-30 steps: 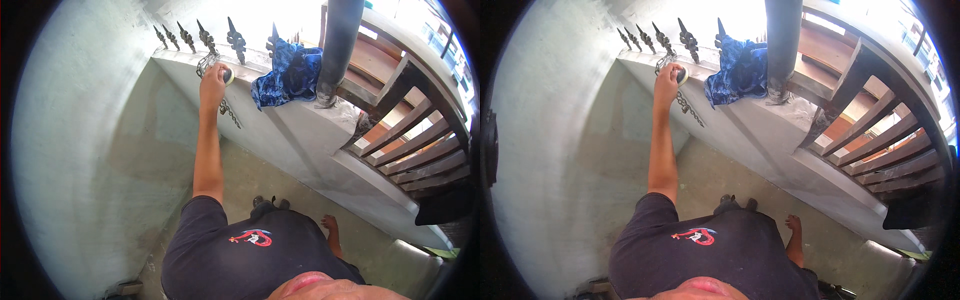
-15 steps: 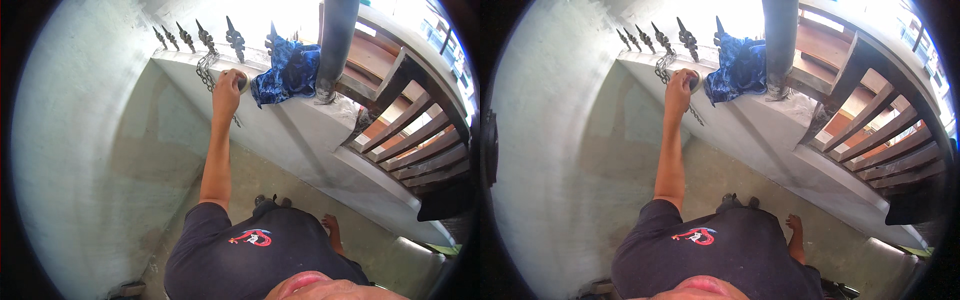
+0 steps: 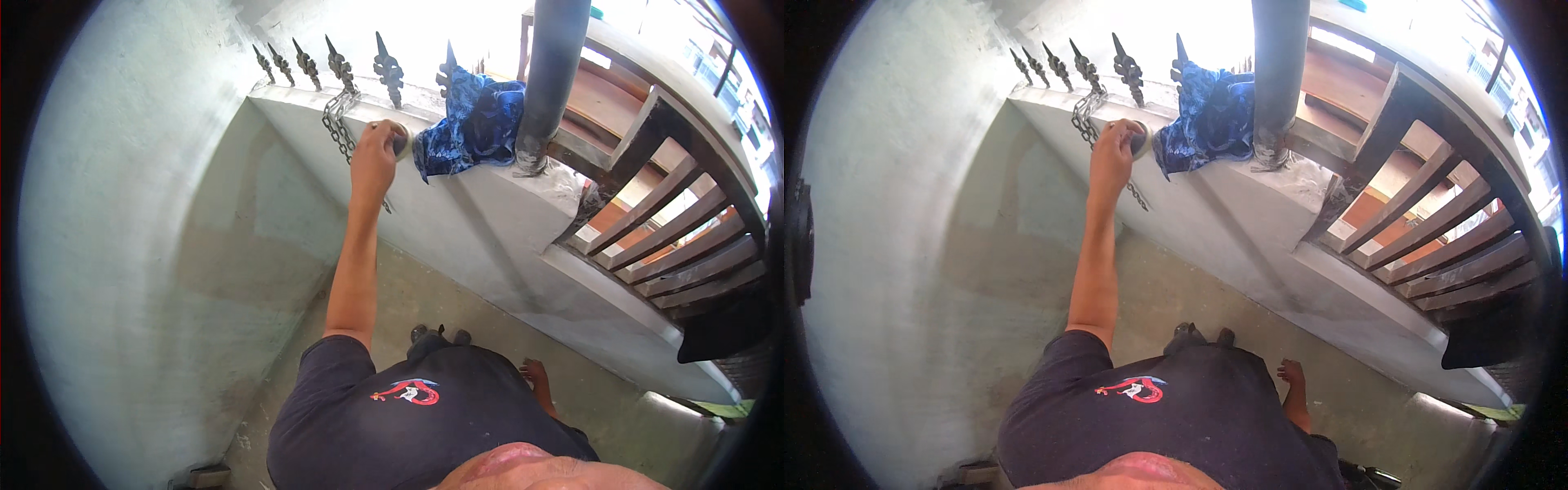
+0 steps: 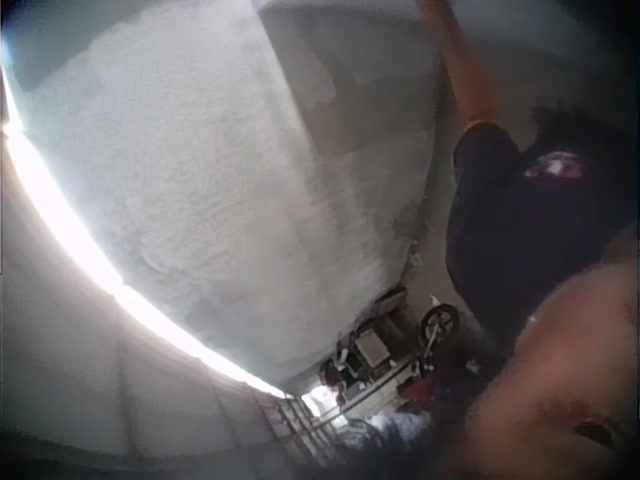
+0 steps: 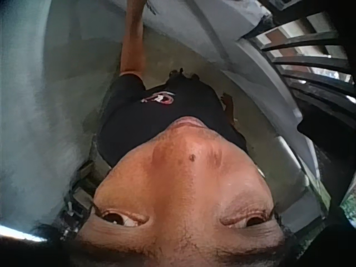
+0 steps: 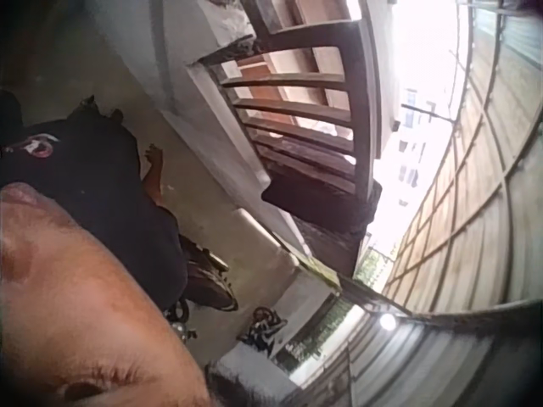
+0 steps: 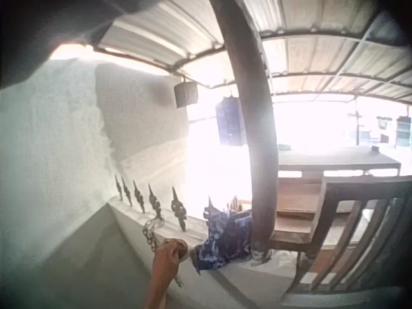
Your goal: The person sands a balcony ledge using a hand sanding pad, then carries a wooden block and the sanding pad across the room. The person sets down the block, sits on it, and sands the lower wall with the sanding pad.
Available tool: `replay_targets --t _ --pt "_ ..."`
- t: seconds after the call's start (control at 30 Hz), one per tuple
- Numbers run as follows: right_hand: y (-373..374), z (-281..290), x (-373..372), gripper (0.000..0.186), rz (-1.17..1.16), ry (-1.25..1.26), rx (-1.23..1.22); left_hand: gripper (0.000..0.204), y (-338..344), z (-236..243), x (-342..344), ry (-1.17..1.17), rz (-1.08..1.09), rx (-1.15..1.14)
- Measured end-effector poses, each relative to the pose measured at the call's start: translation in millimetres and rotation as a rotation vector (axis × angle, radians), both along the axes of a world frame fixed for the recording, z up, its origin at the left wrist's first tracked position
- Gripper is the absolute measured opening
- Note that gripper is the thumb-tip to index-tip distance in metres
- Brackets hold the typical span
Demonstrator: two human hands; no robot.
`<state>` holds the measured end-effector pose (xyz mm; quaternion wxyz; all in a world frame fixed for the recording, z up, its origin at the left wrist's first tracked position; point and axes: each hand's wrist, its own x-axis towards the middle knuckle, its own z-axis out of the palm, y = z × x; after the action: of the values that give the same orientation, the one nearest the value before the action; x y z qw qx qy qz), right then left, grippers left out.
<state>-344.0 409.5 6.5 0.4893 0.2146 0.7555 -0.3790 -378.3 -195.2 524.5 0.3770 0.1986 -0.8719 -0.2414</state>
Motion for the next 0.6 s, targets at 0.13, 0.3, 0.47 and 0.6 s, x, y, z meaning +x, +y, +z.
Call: replay_targets --t 0.13,0.3,0.47,0.6 --pt "-3 -2 -1 0.04 0.009 0.026 -0.068 0.014 -3 0 0 0.072 0.056 -0.051" --pt "-8 -8 -8 0.04 0.025 -0.004 -0.022 0.012 -7 0 -3 -0.017 -0.036 -0.028" --pt "-16 -5 -15 0.041 0.052 0.048 -0.093 0.013 -5 -1 -5 0.059 0.065 -0.059" --pt "-19 -4 -16 0.041 0.036 0.01 -0.067 0.014 -7 -1 -6 0.035 0.002 -0.071"
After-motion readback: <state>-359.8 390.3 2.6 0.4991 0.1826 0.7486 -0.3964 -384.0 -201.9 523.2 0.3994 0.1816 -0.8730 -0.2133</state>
